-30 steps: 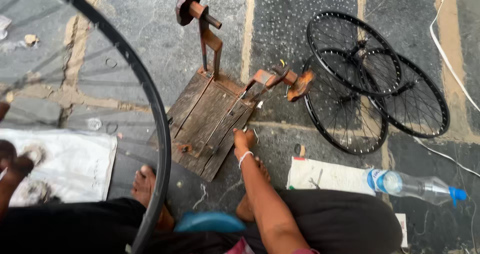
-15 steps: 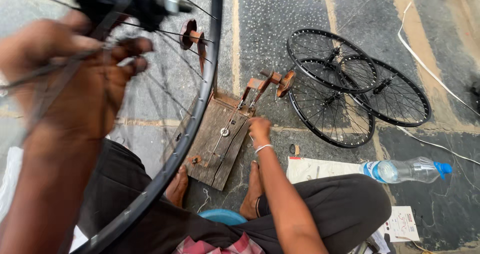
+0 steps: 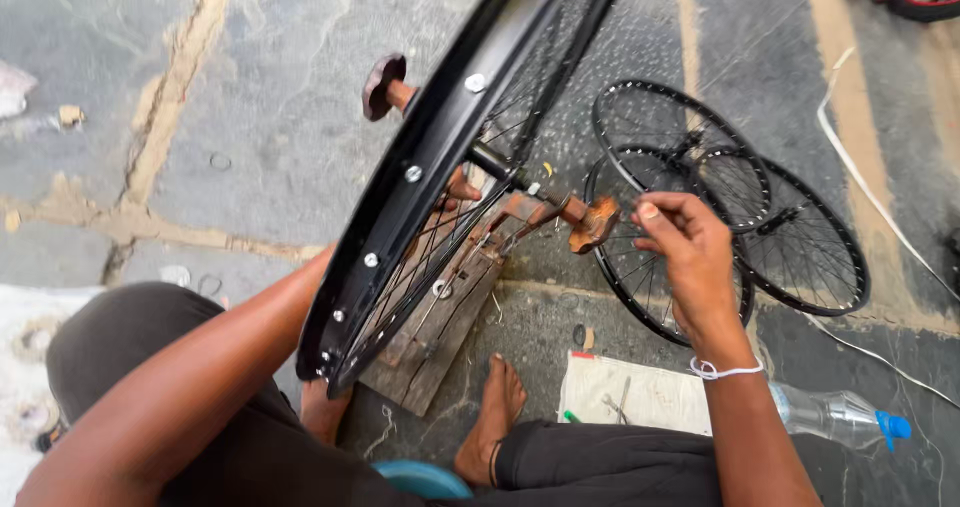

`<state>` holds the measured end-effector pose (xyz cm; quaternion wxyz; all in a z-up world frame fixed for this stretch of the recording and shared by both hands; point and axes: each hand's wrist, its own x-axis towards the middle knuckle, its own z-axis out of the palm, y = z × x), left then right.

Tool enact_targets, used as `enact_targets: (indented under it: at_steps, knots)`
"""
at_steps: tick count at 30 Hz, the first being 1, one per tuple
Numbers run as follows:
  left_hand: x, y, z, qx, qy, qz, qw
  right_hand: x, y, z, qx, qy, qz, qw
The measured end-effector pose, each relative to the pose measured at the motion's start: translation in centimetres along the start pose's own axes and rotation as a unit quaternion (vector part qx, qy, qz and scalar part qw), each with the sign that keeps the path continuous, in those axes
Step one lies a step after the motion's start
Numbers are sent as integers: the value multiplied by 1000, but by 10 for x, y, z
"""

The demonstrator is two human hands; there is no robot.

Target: The person is repairing a bicycle wheel by hand, focusing on the rim and spokes. They use a small tool to adjust components on the rim and later mount the wheel onto a wooden truing stand to make further adjustments to the spokes.

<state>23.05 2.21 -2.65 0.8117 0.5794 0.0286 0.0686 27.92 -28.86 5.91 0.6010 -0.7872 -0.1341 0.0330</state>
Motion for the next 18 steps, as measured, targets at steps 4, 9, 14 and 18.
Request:
enact_targets:
  at_steps: [4,9,14,18]
  knots:
    - [6,-16,7,28,1,-34,999,2,15,11,130,-88,110,982]
    - [9,-8,5,50,10,-47,998,12,23,12,111,-162,102,975]
    - [14,10,2,77,6,-51,996,11,22,10,116,-178,101,972]
    - [20,20,3,93,3,-56,994,11,22,10,111,-177,91,974]
